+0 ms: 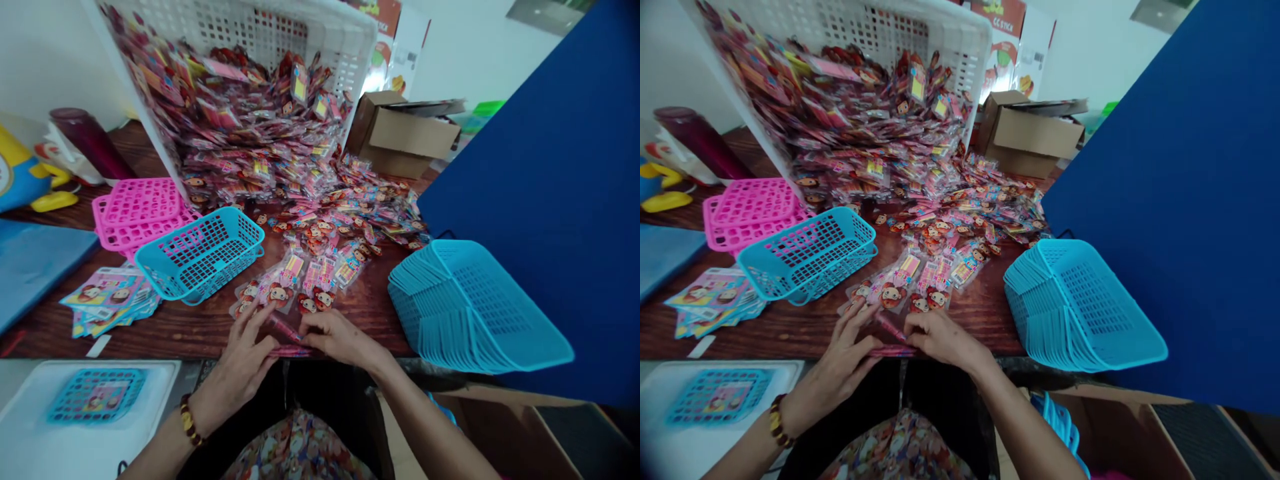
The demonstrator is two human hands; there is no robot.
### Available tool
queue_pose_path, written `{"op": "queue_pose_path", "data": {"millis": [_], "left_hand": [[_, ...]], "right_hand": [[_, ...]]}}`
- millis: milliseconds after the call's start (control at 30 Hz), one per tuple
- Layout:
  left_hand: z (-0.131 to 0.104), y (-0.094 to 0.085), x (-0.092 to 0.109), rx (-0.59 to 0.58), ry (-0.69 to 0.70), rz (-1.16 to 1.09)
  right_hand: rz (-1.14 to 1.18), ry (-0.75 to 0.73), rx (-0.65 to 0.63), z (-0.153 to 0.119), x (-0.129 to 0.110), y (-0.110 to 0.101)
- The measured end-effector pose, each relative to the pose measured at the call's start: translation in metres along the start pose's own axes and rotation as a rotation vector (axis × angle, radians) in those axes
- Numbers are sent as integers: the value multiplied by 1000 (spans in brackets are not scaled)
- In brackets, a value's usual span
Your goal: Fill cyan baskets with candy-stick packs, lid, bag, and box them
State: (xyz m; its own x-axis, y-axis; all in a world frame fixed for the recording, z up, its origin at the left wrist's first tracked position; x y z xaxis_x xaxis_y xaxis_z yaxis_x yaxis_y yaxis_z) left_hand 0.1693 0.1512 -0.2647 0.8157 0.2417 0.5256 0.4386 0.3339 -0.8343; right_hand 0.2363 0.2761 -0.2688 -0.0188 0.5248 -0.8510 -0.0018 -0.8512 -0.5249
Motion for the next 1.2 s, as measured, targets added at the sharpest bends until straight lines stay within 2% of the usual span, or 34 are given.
{"op": "queue_pose_path", "data": {"millis": [100, 167, 233, 267, 333, 433, 500, 533, 600, 667, 733, 767, 867, 1033, 1100, 1200], "left_hand": [[-4, 3, 0, -11, 53, 3], [-7, 9, 0, -49, 74, -8], [-9, 11, -1, -42, 71, -8], [-9, 10, -2, -26, 70, -7], [-11, 8, 0, 20, 82, -11], [-12, 4, 0, 69, 80, -9], [-11, 6, -1, 60, 74, -1], [-11, 7, -1, 42, 75, -3], [-10, 12, -2, -16, 77, -24], [-9, 15, -3, -67, 69, -41], [-9, 16, -5, -78, 50, -32], [-9, 15, -5, -67, 45, -24], [-9, 12, -2, -34, 48, -34], [-9, 11, 3, -25, 58, -67], [-9, 11, 3, -22, 57, -72], [-10, 11, 3, -24, 63, -90]], "right_hand": [[46, -29, -102, 6, 2, -1], [-69, 30, 49, 15, 13, -22], [-361, 131, 268, 19, 24, -48], [-523, 168, 322, 20, 27, -53], [-722, 157, 252, 21, 35, -45], [-665, 36, 85, 5, 48, -24], [-540, -6, 80, -13, 53, -26], [-499, 10, 122, -20, 55, -33], [-521, 148, 253, -30, 61, -55], [-665, 408, 353, -36, 68, -74], [-779, 617, 328, -34, 71, -80], [-794, 668, 293, -31, 71, -78], [-748, 691, 249, -26, 74, -75], [-580, 717, 332, -44, 82, -82], [-525, 685, 346, -44, 78, -76], [-591, 664, 311, -33, 64, -62]]}}
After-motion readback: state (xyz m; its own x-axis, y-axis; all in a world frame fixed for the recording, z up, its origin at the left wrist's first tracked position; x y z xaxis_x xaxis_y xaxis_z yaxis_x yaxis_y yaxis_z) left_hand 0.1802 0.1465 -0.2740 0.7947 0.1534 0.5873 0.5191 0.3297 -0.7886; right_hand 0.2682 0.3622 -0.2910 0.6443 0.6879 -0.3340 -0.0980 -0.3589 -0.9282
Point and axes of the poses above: each hand's wrist, its own z-axis towards the middle knuckle, its own y-axis out of the palm, x = y × z, the point moved 9 cm from there along z, towards the middle knuckle, and after that the axes turned 12 degrees about -y, right-handed, at the moved point
